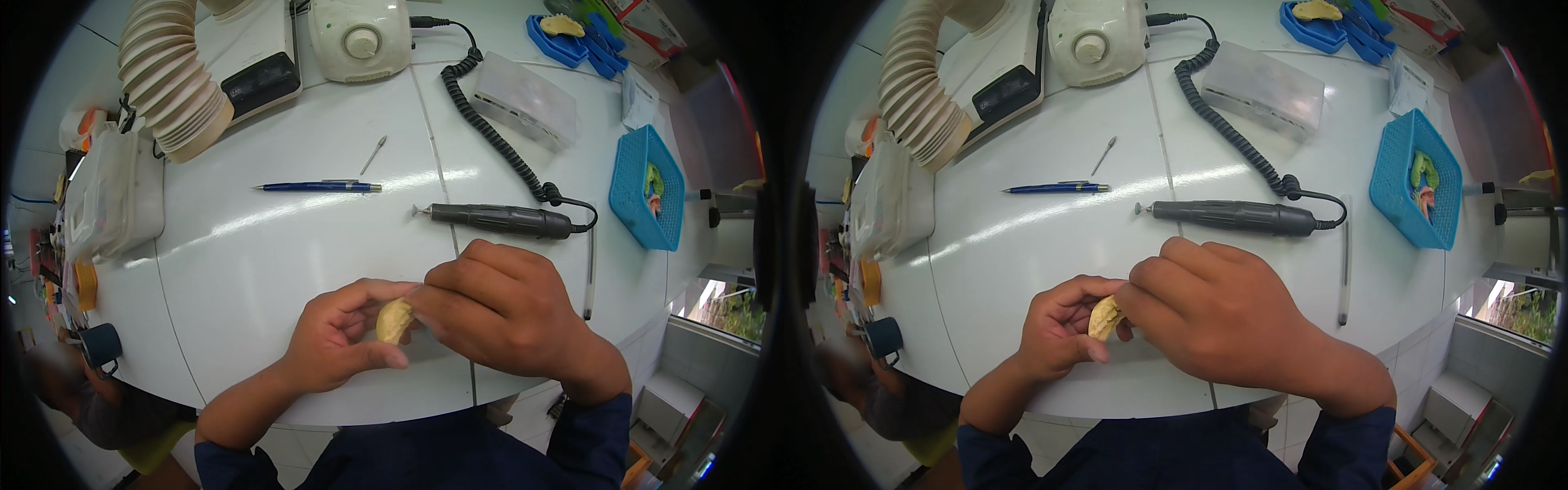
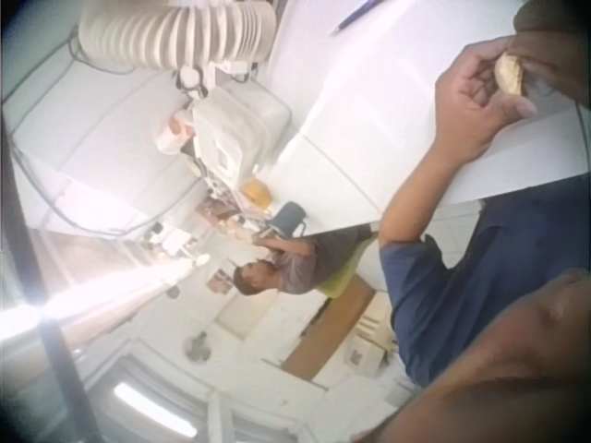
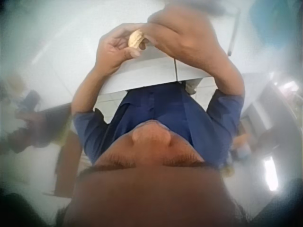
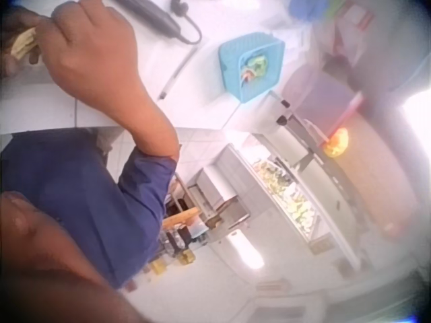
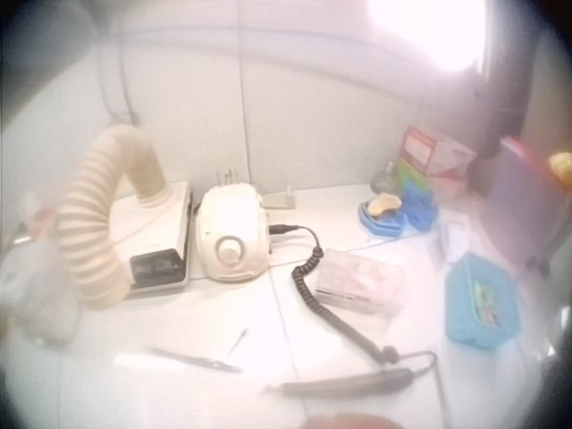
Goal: The person uses a rotary tool to grind a small white object held in their left hand. They then pick up a yellow dental mold and a white dental mold, fitting them together to check the alignment. The person uses the rotary tool on the yellow mold and then separates the molds again.
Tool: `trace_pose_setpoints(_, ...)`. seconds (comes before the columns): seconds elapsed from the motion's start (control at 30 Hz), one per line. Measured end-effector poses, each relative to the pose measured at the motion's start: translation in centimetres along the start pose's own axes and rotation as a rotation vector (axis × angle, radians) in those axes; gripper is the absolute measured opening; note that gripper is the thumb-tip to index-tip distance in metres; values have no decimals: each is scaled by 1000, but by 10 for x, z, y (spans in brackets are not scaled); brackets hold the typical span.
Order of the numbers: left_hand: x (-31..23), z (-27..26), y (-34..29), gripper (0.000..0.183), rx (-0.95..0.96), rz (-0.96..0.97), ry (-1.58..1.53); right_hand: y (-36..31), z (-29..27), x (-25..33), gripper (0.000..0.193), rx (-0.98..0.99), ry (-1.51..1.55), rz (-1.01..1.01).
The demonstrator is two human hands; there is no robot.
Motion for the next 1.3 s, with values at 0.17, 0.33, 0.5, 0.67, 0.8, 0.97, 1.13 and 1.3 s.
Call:
trace_pose_setpoints(0.17,2,-5,-2,61,101,36,33,-1,1,2,27,-24,-39,-6)
trace_pose_setpoints(0.33,2,-5,-1,63,101,26,19,-2,0,0,26,-7,-32,13)
trace_pose_setpoints(0.5,2,-4,-1,64,89,20,11,0,-3,0,25,5,-10,49)
trace_pose_setpoints(0.67,1,-3,0,64,96,65,50,1,-4,-1,25,29,27,88)
trace_pose_setpoints(0.8,0,-4,0,65,126,63,27,0,-5,-2,25,-23,72,91)
trace_pose_setpoints(0.97,1,-4,0,66,126,56,48,-2,-4,0,19,-9,22,63)
trace_pose_setpoints(1.13,2,-3,-2,66,117,65,31,-3,-3,2,31,-21,-1,48)
trace_pose_setpoints(1.3,0,-2,-1,66,88,48,16,-3,-3,3,25,-50,-18,40)
Point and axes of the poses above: each hand's wrist, its own y-axis towards the middle knuckle, its own z-axis out of the palm, x = y × z, the point moved 5 cm from there along y, towards the middle knuckle, and after that the axes turned 3 degrees about y, right-handed, at the moved point
